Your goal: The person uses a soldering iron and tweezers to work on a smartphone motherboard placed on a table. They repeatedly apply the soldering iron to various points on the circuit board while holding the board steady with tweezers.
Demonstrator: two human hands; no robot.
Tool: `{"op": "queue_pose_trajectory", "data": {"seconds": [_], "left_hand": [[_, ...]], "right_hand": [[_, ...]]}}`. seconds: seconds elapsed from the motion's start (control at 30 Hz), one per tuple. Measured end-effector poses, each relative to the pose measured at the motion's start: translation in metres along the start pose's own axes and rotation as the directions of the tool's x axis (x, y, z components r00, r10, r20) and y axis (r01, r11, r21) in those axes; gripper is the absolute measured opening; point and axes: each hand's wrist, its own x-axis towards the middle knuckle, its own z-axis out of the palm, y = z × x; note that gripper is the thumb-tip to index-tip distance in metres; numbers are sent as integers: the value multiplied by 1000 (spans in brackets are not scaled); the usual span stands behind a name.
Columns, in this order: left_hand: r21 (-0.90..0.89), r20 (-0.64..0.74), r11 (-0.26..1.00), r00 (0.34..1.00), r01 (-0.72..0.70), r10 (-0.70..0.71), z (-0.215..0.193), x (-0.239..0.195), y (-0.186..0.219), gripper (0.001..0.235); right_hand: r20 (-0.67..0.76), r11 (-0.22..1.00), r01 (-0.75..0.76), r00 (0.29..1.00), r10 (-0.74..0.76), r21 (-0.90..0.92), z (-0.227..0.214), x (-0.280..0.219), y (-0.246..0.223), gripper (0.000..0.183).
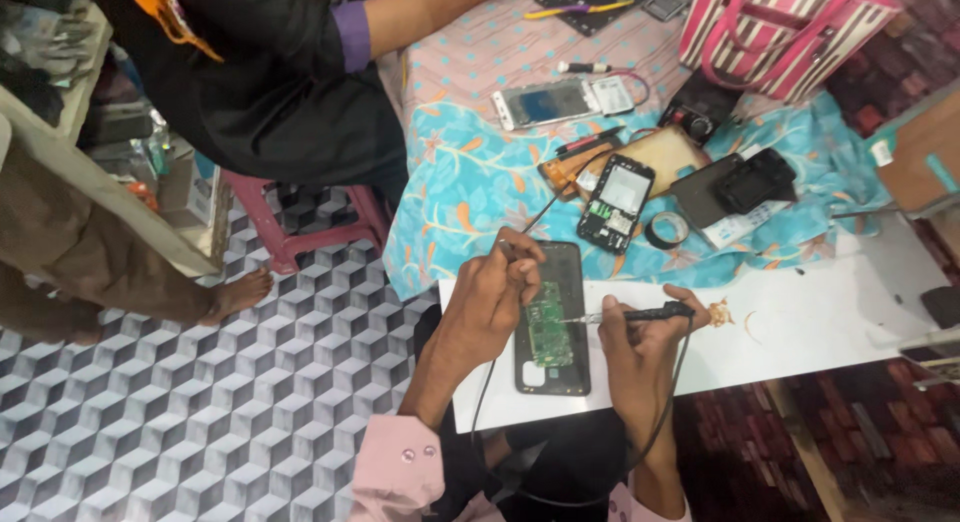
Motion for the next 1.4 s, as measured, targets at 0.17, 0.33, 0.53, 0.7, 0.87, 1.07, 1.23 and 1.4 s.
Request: {"op": "queue_pose_trajectory", "data": {"seconds": [0.17, 0.33, 0.53, 0.7, 0.87, 1.07, 1.23, 1.4], "left_hand": [[16, 6, 999, 1000, 28, -28, -1, -2, -6, 17], [23, -2, 994, 994, 107, -107, 2, -5, -12, 24], [55, 1, 998, 1000, 30, -30, -1, 0, -8, 21], [71, -1, 995, 998, 68, -68, 0, -1, -3, 17], [-54, 26, 995, 996, 87, -85, 2, -4, -5, 16], [-76, 98, 988, 987, 137, -129, 0, -3, -7, 18], [-17, 72, 999, 996, -49, 50, 1, 0, -11, 12], [63, 72, 998, 997, 11, -15, -1, -5, -14, 9]], "right_hand": [[14, 955, -141, 990, 142, 260, 2, 4, 6, 47], [62, 989, -100, 994, 94, 109, -9, 6, -1, 26], [41, 967, 215, 976, -212, -136, -6, 8, -15, 44], [113, 963, 164, 983, -143, -212, -8, 9, -18, 54], [46, 989, 41, 998, -34, -143, -3, -1, -13, 35], [35, 992, -123, 992, 123, -6, 0, -2, -10, 33], [42, 959, 202, 979, -197, -201, -3, 2, -9, 31], [54, 985, -168, 985, 165, 37, -1, 0, -11, 41]]}}
